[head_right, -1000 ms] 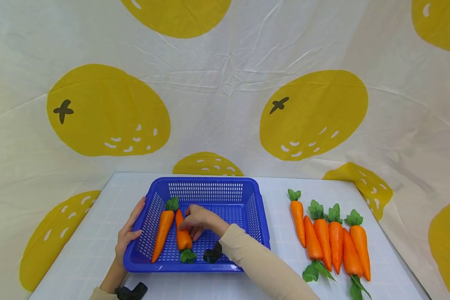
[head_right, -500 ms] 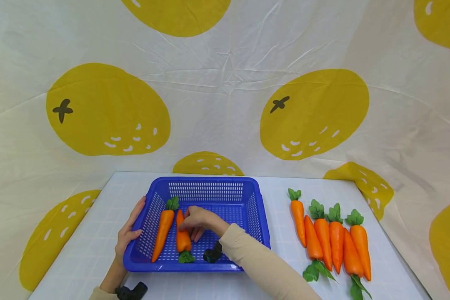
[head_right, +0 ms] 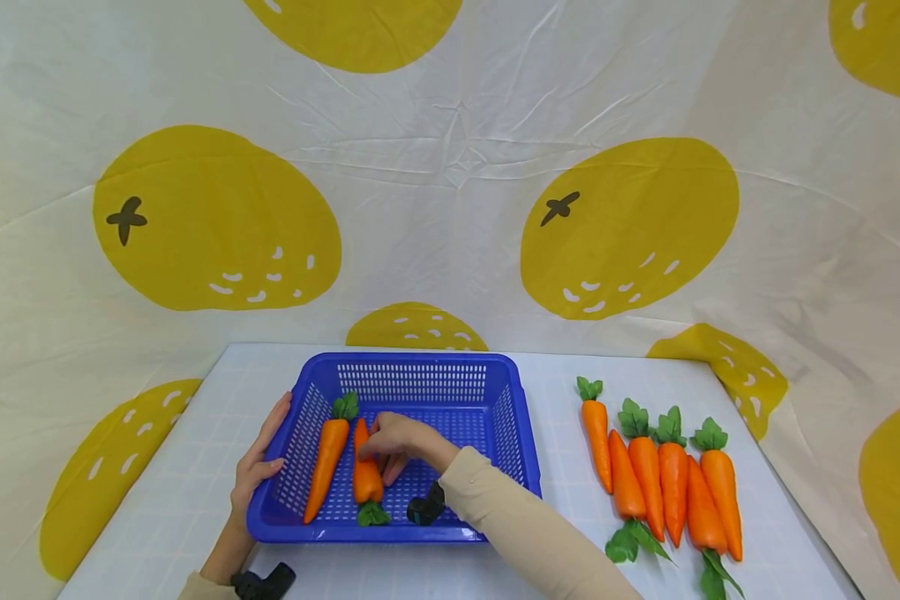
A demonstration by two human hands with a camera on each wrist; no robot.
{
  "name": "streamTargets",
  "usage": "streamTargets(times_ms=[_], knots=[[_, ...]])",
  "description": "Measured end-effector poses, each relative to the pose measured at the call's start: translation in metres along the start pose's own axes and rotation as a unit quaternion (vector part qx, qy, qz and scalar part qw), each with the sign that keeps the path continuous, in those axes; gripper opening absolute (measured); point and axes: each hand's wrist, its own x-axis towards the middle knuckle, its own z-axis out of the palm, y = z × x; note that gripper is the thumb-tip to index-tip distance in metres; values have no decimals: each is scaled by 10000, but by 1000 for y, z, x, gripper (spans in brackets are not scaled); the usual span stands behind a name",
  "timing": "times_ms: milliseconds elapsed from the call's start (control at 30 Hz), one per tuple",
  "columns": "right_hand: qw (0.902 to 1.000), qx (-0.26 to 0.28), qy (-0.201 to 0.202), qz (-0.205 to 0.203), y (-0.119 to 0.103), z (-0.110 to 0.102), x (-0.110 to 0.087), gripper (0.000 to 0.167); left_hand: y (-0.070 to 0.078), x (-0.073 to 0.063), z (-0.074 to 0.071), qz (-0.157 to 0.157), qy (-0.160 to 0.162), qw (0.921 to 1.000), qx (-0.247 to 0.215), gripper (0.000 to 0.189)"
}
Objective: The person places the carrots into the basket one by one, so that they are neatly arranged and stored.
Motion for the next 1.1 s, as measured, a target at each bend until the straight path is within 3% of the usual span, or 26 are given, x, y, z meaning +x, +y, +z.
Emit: streamTargets(times_ms=[367,700,933,1100], knots=[[10000,40,-51,14,-1,0,-1,25,0,0,0,-14,10,9999,125,70],[9993,-318,-117,127,0,1,-2,47,1,-1,0,-98,8,9998,158,71],[9995,-252,-99,144,0,2,-2,43,2,-2,1,-219,59,9996,151,70],[9994,-293,168,53,-1,0,-2,42,2,-1,1,-204,85,9996,146,71]])
